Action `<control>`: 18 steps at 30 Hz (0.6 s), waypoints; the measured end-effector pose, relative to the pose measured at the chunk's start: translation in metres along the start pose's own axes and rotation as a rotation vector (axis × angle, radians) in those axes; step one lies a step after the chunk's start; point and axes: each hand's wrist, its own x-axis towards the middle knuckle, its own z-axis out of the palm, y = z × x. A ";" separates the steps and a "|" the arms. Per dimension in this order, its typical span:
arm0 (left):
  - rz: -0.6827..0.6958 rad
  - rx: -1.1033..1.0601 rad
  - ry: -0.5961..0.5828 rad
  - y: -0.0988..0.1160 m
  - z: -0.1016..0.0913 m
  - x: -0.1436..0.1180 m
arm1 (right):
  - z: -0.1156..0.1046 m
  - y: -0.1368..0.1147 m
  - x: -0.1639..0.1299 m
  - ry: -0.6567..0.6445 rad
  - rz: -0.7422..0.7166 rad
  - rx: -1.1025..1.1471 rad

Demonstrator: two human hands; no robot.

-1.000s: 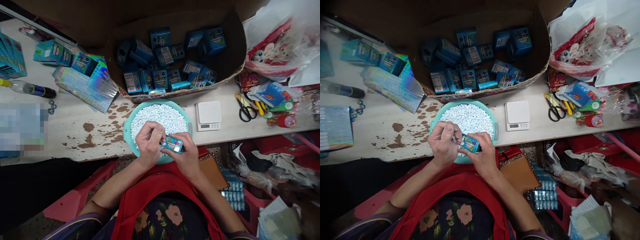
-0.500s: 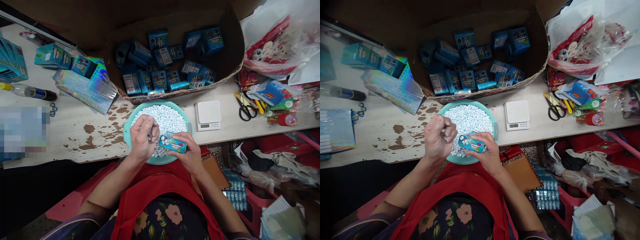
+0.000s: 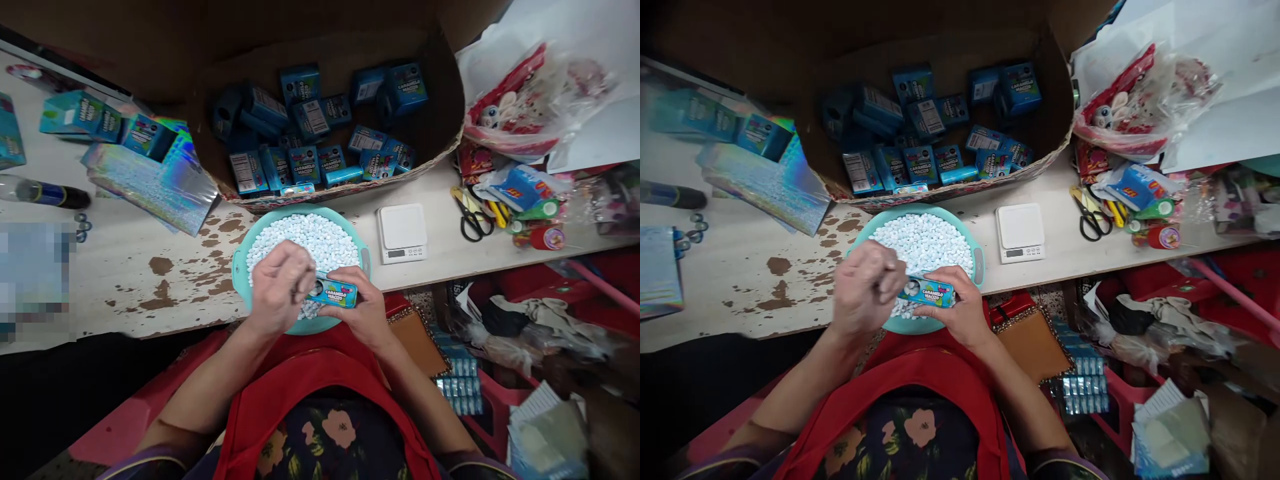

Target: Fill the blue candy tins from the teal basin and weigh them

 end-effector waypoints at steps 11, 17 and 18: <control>-0.280 -0.228 0.204 -0.021 0.009 0.024 | -0.019 -0.001 -0.001 0.083 0.031 -0.089; 0.109 0.012 0.146 -0.021 0.028 0.005 | -0.009 -0.007 0.008 0.079 0.022 -0.184; 0.123 0.026 0.159 -0.021 0.028 0.005 | -0.008 -0.007 0.008 0.073 0.025 -0.190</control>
